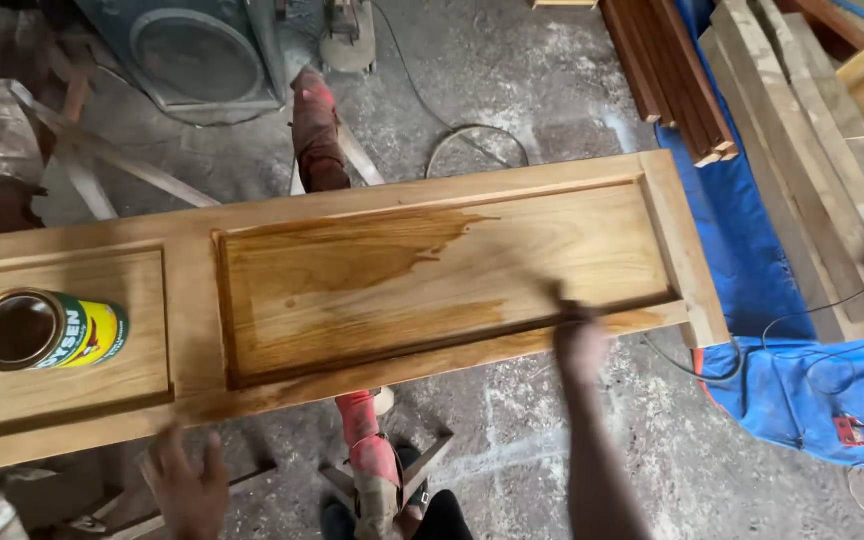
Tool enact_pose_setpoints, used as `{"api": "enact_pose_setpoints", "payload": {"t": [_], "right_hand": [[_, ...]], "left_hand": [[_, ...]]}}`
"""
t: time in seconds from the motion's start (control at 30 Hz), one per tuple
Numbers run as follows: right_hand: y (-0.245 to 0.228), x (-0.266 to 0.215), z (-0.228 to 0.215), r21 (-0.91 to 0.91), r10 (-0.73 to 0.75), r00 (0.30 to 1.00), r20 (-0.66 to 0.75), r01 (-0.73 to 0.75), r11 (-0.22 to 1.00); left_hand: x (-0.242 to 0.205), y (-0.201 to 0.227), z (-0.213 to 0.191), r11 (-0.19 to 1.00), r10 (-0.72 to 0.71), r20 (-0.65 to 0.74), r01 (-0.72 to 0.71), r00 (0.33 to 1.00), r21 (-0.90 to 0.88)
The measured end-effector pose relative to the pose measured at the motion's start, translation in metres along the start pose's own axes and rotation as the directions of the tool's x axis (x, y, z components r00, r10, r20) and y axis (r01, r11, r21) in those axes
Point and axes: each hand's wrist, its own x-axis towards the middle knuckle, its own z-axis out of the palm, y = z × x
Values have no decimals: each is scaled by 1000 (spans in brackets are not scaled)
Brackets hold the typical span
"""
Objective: Applying stain or varnish to wooden panels using a paint brush.
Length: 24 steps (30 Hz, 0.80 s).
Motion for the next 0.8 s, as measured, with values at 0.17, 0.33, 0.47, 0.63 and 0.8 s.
{"api": "enact_pose_setpoints", "payload": {"t": [0.17,0.33,0.47,0.63,0.8], "right_hand": [[-136,-73,42,-15,-560,827,-50,560,829],[35,-5,46,611,-156,966,206,-2,792],[57,26,-48,-70,-60,994,-88,53,996],[-42,-15,-15,-145,-129,954,272,173,974],[-63,-28,-19,443,-572,792,215,442,780]], "left_hand": [[-101,-77,45,974,148,66,-134,987,-185],[-89,9,-14,945,136,472,29,871,-325],[-112,15,-56,967,129,506,4,853,-254],[-154,25,-20,970,-193,466,240,863,-42],[-80,211,-22,968,-8,329,90,944,-236]]}}
